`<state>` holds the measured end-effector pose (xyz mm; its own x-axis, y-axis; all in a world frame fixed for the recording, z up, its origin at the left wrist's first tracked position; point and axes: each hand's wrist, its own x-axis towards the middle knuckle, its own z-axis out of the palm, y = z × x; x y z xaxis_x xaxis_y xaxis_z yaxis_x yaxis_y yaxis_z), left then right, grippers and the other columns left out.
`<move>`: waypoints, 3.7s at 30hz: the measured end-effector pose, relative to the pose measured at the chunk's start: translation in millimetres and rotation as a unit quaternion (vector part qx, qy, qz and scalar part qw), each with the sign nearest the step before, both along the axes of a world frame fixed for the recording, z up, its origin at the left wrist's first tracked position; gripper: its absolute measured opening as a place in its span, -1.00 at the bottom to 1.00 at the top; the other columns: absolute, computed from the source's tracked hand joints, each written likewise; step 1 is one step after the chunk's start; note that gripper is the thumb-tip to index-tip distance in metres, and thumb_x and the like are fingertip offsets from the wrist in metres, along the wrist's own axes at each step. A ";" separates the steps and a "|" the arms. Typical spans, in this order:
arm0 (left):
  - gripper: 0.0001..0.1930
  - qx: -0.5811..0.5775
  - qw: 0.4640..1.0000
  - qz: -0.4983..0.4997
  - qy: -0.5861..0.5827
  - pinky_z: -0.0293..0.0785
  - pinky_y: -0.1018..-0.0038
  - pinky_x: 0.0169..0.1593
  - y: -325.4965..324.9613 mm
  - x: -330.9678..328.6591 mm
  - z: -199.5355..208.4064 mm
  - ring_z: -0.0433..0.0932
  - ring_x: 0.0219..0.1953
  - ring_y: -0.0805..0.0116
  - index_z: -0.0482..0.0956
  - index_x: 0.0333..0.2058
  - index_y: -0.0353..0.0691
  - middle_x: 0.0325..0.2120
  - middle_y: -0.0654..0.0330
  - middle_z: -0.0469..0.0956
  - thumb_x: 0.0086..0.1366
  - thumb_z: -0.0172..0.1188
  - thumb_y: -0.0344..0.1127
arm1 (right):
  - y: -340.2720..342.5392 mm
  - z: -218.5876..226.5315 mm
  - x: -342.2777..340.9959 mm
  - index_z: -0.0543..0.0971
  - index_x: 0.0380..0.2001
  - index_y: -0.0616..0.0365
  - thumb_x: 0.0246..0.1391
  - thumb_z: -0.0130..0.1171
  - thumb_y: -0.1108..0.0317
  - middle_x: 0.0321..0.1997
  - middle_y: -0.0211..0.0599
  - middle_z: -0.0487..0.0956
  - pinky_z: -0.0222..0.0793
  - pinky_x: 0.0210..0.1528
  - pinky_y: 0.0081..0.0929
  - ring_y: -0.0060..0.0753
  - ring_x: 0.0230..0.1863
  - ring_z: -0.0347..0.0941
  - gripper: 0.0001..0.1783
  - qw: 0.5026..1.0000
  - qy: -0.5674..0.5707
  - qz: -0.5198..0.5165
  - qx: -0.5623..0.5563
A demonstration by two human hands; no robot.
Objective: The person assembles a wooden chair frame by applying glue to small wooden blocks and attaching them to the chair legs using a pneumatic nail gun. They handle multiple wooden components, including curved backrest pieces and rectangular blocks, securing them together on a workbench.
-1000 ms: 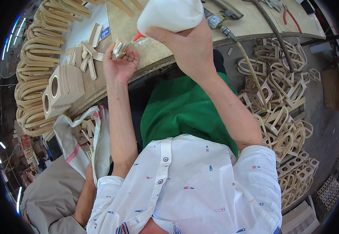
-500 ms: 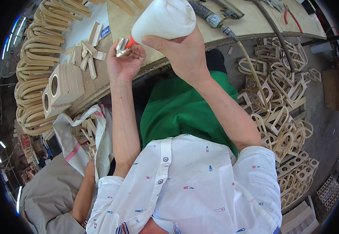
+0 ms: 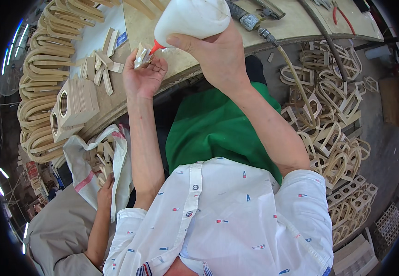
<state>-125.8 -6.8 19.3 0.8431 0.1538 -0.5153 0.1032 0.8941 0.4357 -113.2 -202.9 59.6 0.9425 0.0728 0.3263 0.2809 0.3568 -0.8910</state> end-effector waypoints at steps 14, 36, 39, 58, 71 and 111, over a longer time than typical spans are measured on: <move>-0.59 -0.037 0.999 0.023 0.008 0.48 0.19 -0.13 6.3 -3.0 -2.8 0.44 -0.32 0.23 0.37 -0.17 -0.40 -0.30 0.04 0.41 0.16 0.24 -0.21 | -0.9 -3.8 3.6 0.44 -0.05 0.37 0.08 0.24 0.44 -0.07 -0.16 0.55 0.54 0.05 -0.14 -0.22 -0.03 0.54 -0.62 0.982 0.110 0.028 0.154; -0.61 -0.069 0.997 0.027 0.012 0.45 0.18 -0.09 2.4 2.1 -0.2 0.41 -0.26 0.16 0.40 -0.21 -0.44 -0.27 -0.02 0.39 0.17 0.23 -0.21 | 1.5 -21.0 7.3 0.46 -0.02 0.26 0.07 0.25 0.50 -0.10 -0.29 0.58 0.46 0.06 -0.32 -0.38 -0.03 0.52 -0.62 0.985 0.058 0.073 0.144; -0.62 -0.080 0.996 0.026 0.010 0.45 0.18 -0.08 1.4 2.7 -1.2 0.41 -0.26 0.16 0.39 -0.22 -0.43 -0.27 -0.02 0.39 0.17 0.23 -0.21 | 0.5 -26.7 10.9 0.47 -0.02 0.23 0.03 0.28 0.52 -0.10 -0.32 0.58 0.43 0.04 -0.40 -0.42 -0.04 0.51 -0.59 0.987 0.035 0.082 0.133; -0.64 -0.104 0.994 0.026 0.018 0.38 0.14 -0.03 -9.2 2.5 8.4 0.37 -0.28 0.23 0.36 -0.24 -0.39 -0.29 0.06 0.36 0.18 0.19 -0.19 | -0.4 -22.7 8.3 0.56 -0.13 0.23 -0.04 0.36 0.52 -0.15 -0.38 0.61 0.42 -0.08 -0.53 -0.54 -0.11 0.50 -0.65 0.998 0.017 0.053 0.030; -0.65 -0.036 0.999 0.016 0.034 0.32 0.16 0.04 -3.0 -0.6 4.0 0.46 -0.23 0.19 0.43 -0.21 -0.35 -0.30 0.07 0.46 0.18 0.17 -0.17 | -4.2 -14.8 11.4 0.52 -0.08 0.22 -0.06 0.34 0.58 -0.13 -0.36 0.60 0.45 -0.04 -0.52 -0.51 -0.09 0.51 -0.59 0.999 -0.002 0.034 0.008; -0.57 0.086 0.993 0.068 0.038 0.33 0.25 0.07 -8.5 6.6 -7.3 0.41 -0.14 0.22 0.37 -0.19 -0.38 -0.21 0.07 0.39 0.15 0.26 -0.15 | 0.2 -20.6 0.2 0.32 0.09 0.30 0.19 0.09 0.44 0.07 -0.11 0.46 0.41 0.18 -0.01 -0.14 0.11 0.44 -0.58 0.972 0.076 0.035 0.218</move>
<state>-119.1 -15.2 12.0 0.7682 0.3552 -0.5327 0.0249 0.8148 0.5791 -113.0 -202.7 39.0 0.9801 0.0246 0.1971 0.1187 0.7229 -0.6807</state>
